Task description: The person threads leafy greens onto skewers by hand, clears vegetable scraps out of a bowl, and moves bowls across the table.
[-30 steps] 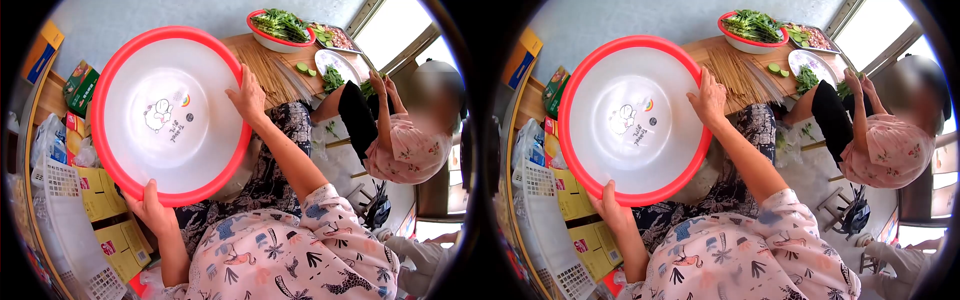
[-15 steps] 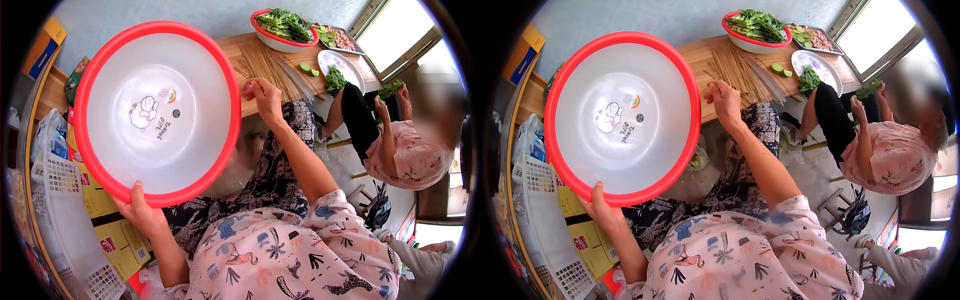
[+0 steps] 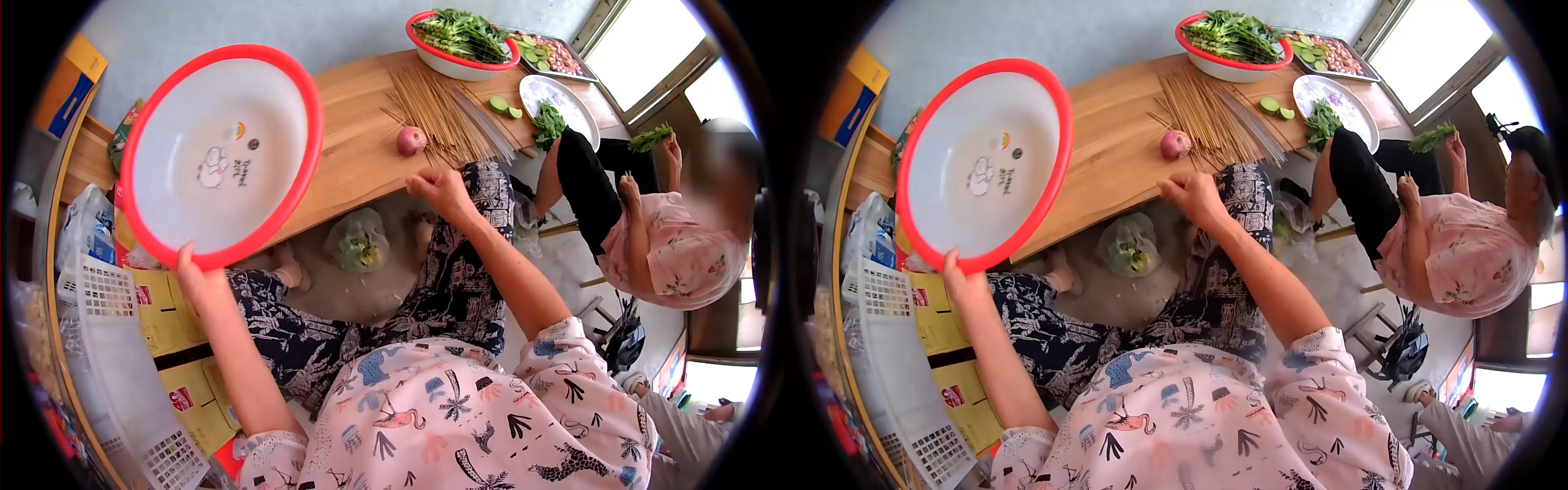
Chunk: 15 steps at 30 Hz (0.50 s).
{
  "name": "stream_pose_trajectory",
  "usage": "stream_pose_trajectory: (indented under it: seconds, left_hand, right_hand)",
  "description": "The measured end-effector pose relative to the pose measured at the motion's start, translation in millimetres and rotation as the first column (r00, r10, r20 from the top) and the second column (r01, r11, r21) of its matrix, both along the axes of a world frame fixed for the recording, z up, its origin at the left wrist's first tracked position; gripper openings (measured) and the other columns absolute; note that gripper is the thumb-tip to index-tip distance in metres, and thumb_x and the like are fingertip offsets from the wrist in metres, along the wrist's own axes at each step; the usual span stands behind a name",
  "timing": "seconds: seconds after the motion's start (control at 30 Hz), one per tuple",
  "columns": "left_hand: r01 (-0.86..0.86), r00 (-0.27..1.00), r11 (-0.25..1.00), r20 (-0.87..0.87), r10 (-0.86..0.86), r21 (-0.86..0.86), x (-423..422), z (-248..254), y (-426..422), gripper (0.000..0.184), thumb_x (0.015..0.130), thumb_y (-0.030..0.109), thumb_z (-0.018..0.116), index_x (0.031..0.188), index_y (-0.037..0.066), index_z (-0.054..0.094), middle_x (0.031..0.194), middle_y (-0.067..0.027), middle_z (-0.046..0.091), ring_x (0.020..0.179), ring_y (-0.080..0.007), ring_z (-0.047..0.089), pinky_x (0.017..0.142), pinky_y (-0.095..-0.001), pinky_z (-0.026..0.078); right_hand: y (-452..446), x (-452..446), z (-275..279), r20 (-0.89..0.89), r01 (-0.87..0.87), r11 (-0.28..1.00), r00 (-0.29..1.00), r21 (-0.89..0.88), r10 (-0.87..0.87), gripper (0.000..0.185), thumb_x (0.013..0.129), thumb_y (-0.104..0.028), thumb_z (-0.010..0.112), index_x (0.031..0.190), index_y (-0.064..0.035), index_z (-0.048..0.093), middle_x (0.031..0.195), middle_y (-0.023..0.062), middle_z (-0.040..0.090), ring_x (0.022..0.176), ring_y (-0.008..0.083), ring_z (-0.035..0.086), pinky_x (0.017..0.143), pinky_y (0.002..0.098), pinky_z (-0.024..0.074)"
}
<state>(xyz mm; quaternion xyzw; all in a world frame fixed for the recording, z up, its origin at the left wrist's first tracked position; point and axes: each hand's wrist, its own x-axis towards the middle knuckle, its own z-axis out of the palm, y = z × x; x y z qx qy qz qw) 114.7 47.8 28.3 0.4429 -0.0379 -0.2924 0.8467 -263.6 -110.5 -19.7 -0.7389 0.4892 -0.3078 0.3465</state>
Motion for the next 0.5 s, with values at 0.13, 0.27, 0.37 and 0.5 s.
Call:
stream_pose_trajectory:
  seconds: [0.13, 0.27, 0.37, 0.5]
  left_hand:
    - [0.094, 0.986, 0.996, -0.137, -0.093, 0.007, 24, -53, -62, 0.054, 0.07, -0.009, 0.053, 0.121, 0.008, 0.052, 0.118, -0.0094, 0.056, 0.111, -0.0295, 0.052, 0.096, -0.0539, 0.042]
    - [0.174, 0.955, 0.982, -0.253, -0.152, 0.069, 36, -98, -129, 0.053, 0.076, -0.004, 0.05, 0.127, 0.008, 0.044, 0.129, -0.0146, 0.048, 0.119, -0.0371, 0.047, 0.093, -0.0679, 0.038]
    - [0.145, 0.954, 0.969, -0.287, -0.084, 0.201, 25, -103, -160, 0.057, 0.077, -0.002, 0.05, 0.132, 0.011, 0.037, 0.134, -0.015, 0.043, 0.119, -0.0413, 0.046, 0.086, -0.0742, 0.037]
    - [0.035, 0.976, 0.951, -0.216, 0.033, 0.307, -4, -101, -175, 0.065, 0.077, -0.004, 0.05, 0.135, 0.02, 0.033, 0.135, -0.0137, 0.041, 0.116, -0.0416, 0.047, 0.082, -0.0754, 0.039]
  right_hand:
    - [12, 8, 2, 0.086, -0.105, 0.985, 0.992, 0.14, 0.093, 0.019, 0.083, -0.019, 0.065, 0.086, -0.0005, 0.067, 0.067, 0.0094, 0.064, 0.059, 0.0156, 0.062, 0.056, 0.0293, 0.0477]
    - [10, 4, -19, 0.032, -0.178, 0.979, 0.984, 0.1, 0.176, 0.017, 0.082, -0.019, 0.062, 0.089, -0.0043, 0.066, 0.074, 0.011, 0.066, 0.068, 0.0245, 0.064, 0.064, 0.035, 0.0496]
    - [12, 2, -20, -0.147, -0.267, 0.964, 0.953, 0.015, 0.266, 0.016, 0.082, -0.021, 0.06, 0.088, -0.0072, 0.066, 0.081, 0.0116, 0.066, 0.079, 0.0303, 0.063, 0.069, 0.0398, 0.0495]
    - [16, 0, -22, -0.297, -0.357, 0.931, 0.9, -0.081, 0.319, 0.016, 0.082, -0.023, 0.06, 0.086, -0.0082, 0.063, 0.084, 0.011, 0.065, 0.084, 0.0317, 0.062, 0.07, 0.043, 0.0491]
